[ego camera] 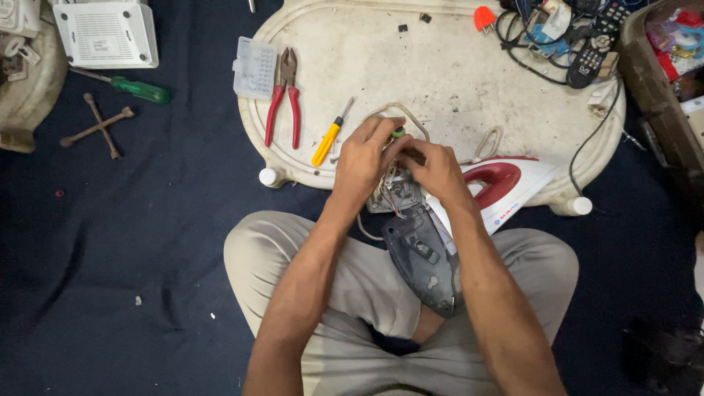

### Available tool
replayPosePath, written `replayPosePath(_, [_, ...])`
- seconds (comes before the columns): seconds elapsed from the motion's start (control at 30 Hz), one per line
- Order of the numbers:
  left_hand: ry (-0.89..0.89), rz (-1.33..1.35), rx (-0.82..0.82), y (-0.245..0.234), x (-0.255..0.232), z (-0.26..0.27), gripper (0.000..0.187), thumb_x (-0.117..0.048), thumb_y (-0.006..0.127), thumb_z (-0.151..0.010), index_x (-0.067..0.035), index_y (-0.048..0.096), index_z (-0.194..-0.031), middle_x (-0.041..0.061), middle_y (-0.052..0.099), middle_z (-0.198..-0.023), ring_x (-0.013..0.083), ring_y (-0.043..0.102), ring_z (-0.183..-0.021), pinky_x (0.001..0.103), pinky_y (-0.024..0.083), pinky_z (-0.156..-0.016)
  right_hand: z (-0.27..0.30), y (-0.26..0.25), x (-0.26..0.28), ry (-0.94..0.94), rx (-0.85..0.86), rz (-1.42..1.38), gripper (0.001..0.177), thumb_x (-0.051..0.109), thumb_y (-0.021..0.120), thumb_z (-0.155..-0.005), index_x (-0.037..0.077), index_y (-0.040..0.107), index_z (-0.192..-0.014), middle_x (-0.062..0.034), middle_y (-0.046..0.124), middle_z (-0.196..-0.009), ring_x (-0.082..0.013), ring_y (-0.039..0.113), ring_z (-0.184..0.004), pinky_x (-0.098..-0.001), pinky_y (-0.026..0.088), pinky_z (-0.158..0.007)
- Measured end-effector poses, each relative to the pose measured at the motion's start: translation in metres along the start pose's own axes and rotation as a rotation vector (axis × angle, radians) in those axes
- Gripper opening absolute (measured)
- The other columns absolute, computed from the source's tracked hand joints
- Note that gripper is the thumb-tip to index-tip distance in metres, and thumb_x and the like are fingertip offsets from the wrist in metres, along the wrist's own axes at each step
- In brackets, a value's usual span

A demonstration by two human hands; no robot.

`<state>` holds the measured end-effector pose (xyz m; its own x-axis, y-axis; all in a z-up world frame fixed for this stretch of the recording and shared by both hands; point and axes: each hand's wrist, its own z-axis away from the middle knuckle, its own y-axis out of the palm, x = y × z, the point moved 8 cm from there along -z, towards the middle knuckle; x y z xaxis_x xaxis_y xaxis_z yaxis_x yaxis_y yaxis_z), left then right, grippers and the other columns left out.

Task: The person sits on the floor and uses a screwdriver to remove screws from the base of a disassembled iron. They manipulate the internal components and wires, then reattach the base cover and tighten the screws.

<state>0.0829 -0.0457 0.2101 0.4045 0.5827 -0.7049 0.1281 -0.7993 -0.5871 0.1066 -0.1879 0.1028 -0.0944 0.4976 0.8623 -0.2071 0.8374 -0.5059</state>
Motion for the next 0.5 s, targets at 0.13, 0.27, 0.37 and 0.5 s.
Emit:
replayPosePath(0.13, [0.151, -0.006, -0.01, 0.006, -0.012, 0.005, 0.031, -0.012, 0.071, -0.098, -0.007, 0.065, -0.128, 0.014, 0.07, -0.113, 0.0332, 0.07, -0.103, 0.04, 0.057, -0.088, 0.002, 0.0, -0.015, 0.049, -0.007, -0.037, 0.023, 0.014, 0.073, -0.089, 0.003, 0.073, -0.11, -0.0171, 0.077, -0.097, -0.0285, 0.078, -0.09, -0.0378, 0.057, -0.079])
replayPosePath(0.27, [0.284, -0.018, -0.024, 0.009, -0.022, 0.009, 0.031, -0.012, 0.069, -0.1, -0.009, 0.063, -0.131, 0.011, 0.07, -0.122, 0.0315, 0.07, -0.115, 0.04, 0.057, -0.097, -0.003, 0.0, -0.027, 0.061, -0.021, 0.035, 0.025, 0.011, 0.075, -0.086, 0.003, 0.074, -0.11, -0.0195, 0.076, -0.096, -0.0307, 0.075, -0.091, -0.0393, 0.056, -0.079])
replayPosePath(0.37, [0.245, -0.019, 0.017, 0.012, -0.017, 0.007, 0.031, -0.012, 0.069, -0.101, -0.008, 0.063, -0.131, 0.011, 0.07, -0.123, 0.0306, 0.069, -0.115, 0.039, 0.058, -0.096, -0.003, 0.002, -0.031, 0.081, -0.001, -0.004, 0.024, 0.013, 0.075, -0.087, 0.004, 0.073, -0.109, -0.0178, 0.076, -0.096, -0.0286, 0.076, -0.091, -0.0384, 0.056, -0.079])
replayPosePath(0.5, [0.205, -0.021, 0.027, 0.013, -0.015, 0.004, 0.031, -0.013, 0.068, -0.101, -0.009, 0.063, -0.131, 0.011, 0.07, -0.123, 0.0306, 0.069, -0.115, 0.04, 0.058, -0.095, -0.002, 0.001, -0.028, 0.111, -0.002, -0.009, 0.024, 0.013, 0.075, -0.086, 0.003, 0.074, -0.108, -0.0181, 0.076, -0.095, -0.0275, 0.077, -0.089, -0.0381, 0.056, -0.079])
